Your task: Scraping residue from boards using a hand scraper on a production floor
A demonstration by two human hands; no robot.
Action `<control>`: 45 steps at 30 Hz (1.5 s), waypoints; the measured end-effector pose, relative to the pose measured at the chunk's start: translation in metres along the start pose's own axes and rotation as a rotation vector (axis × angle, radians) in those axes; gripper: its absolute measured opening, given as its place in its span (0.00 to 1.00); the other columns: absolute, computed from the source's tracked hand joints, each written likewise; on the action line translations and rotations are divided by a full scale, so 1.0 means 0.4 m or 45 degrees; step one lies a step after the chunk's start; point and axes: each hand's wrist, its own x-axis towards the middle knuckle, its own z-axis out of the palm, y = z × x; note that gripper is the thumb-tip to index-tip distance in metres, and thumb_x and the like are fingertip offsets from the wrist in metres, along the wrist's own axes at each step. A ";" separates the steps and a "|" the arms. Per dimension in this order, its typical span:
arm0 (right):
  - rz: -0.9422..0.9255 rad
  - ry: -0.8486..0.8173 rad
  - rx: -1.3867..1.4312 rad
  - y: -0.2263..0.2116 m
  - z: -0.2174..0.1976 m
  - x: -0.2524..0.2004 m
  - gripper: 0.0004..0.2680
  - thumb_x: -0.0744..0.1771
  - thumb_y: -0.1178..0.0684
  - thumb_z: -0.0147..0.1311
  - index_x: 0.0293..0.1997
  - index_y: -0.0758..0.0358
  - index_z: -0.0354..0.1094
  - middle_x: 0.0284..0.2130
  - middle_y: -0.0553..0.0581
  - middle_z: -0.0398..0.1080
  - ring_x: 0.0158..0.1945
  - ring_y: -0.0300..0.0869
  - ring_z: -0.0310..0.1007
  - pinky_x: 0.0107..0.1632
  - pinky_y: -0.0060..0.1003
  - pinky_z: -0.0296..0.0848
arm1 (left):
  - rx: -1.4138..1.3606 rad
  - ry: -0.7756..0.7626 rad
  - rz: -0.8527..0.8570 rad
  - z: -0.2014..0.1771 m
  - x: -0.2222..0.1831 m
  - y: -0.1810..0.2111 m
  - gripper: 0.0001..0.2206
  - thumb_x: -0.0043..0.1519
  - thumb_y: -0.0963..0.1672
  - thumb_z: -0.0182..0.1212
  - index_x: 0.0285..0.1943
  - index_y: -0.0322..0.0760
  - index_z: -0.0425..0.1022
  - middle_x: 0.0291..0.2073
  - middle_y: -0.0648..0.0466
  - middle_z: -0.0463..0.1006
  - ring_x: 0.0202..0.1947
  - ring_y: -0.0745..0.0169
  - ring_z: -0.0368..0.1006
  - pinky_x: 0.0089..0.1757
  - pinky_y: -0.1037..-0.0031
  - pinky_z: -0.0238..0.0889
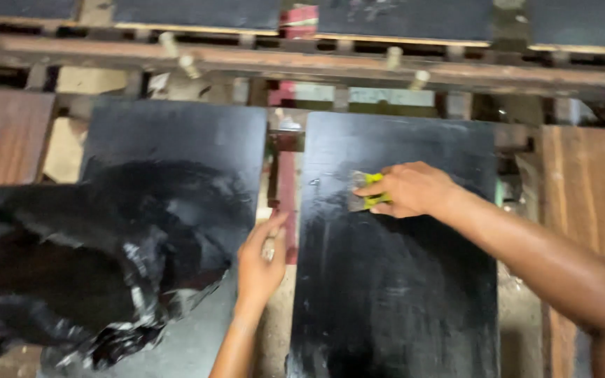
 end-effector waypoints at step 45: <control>0.040 1.233 0.037 -0.616 -0.166 -0.432 0.24 0.68 0.32 0.54 0.75 0.29 0.65 0.37 0.60 0.70 0.36 0.57 0.73 0.35 0.50 0.75 | 1.018 -0.312 0.138 -0.783 0.118 0.081 0.02 0.60 0.45 0.67 0.34 0.51 0.82 0.32 0.58 0.85 0.37 0.49 0.79 0.36 0.59 0.67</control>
